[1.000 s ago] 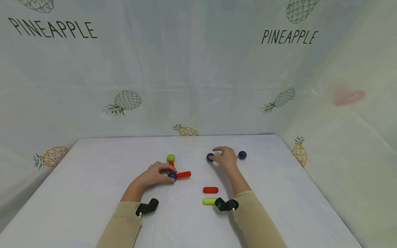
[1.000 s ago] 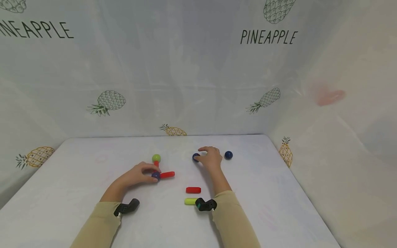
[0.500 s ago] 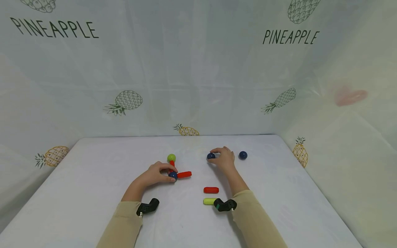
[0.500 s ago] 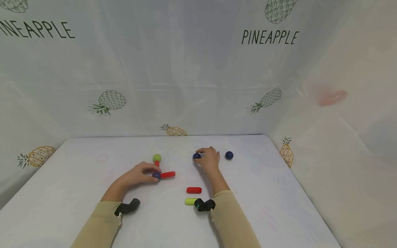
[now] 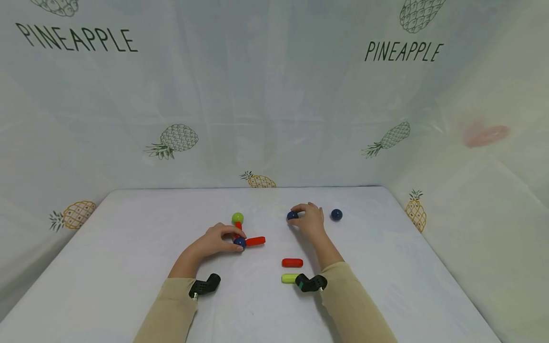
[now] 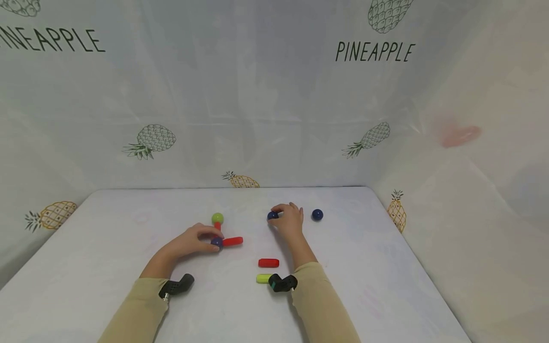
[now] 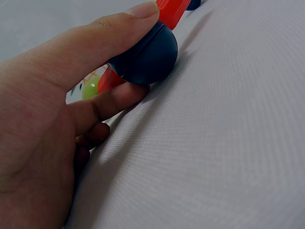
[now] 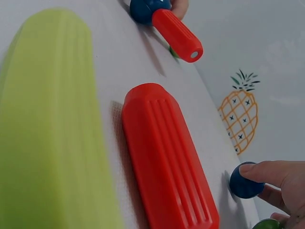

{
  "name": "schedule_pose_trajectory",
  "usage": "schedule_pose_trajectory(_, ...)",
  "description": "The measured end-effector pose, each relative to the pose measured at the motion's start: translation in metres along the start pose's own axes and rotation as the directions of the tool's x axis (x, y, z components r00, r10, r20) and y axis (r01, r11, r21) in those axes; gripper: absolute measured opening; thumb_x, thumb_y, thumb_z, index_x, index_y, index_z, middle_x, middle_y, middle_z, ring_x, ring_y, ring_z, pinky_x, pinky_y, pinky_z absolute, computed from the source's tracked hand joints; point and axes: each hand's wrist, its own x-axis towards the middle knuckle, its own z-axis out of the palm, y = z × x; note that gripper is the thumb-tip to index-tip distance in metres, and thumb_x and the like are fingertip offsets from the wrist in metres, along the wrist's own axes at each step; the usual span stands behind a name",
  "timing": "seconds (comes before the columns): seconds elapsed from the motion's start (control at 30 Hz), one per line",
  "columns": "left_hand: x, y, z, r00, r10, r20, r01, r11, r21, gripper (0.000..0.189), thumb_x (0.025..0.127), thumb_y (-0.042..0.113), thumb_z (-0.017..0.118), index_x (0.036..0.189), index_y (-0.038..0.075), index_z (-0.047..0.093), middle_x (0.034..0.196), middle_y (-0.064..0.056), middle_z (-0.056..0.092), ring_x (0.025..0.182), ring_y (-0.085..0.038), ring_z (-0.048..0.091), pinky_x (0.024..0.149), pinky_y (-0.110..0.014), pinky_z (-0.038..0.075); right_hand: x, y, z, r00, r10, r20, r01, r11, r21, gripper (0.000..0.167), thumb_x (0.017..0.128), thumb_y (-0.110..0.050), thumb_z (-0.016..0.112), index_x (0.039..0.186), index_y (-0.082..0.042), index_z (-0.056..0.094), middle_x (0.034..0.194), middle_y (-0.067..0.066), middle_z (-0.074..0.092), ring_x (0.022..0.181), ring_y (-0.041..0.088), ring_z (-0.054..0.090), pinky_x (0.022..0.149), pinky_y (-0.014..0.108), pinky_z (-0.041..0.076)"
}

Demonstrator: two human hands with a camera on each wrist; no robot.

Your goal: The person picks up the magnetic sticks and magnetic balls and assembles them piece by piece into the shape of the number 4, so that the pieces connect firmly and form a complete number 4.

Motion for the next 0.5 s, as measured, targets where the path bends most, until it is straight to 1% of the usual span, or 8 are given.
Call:
schedule_pose_trajectory(0.2,0.0002,-0.0007,0.0001,1.000,-0.004,0.002,0.004,1.000,0.000,0.027,0.077,0.038,0.083,0.101,0.034,0.073,0.100,0.002,0.054,0.100,-0.021,0.043,0.080,-0.040,0.040,-0.0003,-0.0005,-0.0006,1.000,-0.014,-0.014,0.014,1.000,-0.009,0.032,0.078,-0.018,0.082,0.107,-0.008,0.073,0.118,0.013,0.066,0.138,0.035,0.033,0.115,0.054,0.005)
schedule_pose_trajectory(0.27,0.0002,-0.0009,0.0001,1.000,0.004,0.002,-0.004,1.000,0.007,0.027,0.077,0.038,0.083,0.102,0.033,0.073,0.100,0.002,0.055,0.100,-0.022,0.044,0.079,-0.040,0.040,-0.0006,-0.0014,-0.0012,1.000,-0.016,-0.022,0.016,1.000,-0.001,0.032,0.078,-0.017,0.082,0.107,-0.008,0.073,0.119,0.013,0.066,0.137,0.036,0.034,0.115,0.054,0.007)
schedule_pose_trajectory(0.37,0.0004,-0.0011,0.0003,1.000,0.006,-0.001,-0.006,1.000,0.014,0.027,0.077,0.038,0.083,0.101,0.033,0.073,0.100,0.003,0.055,0.099,-0.022,0.044,0.079,-0.039,0.040,-0.0013,-0.0042,-0.0028,0.999,-0.003,-0.032,0.004,1.000,0.027,0.031,0.078,-0.016,0.082,0.108,-0.009,0.074,0.120,0.013,0.065,0.134,0.037,0.038,0.114,0.052,0.017)
schedule_pose_trajectory(0.5,0.0011,-0.0012,0.0009,1.000,0.006,0.001,-0.006,1.000,0.011,0.027,0.077,0.038,0.082,0.101,0.033,0.073,0.100,0.003,0.055,0.100,-0.021,0.044,0.079,-0.039,0.040,-0.0037,-0.0093,-0.0053,0.999,0.030,-0.032,-0.028,0.997,0.070,0.032,0.079,-0.015,0.081,0.109,-0.011,0.073,0.122,0.012,0.063,0.128,0.034,0.043,0.108,0.049,0.031)
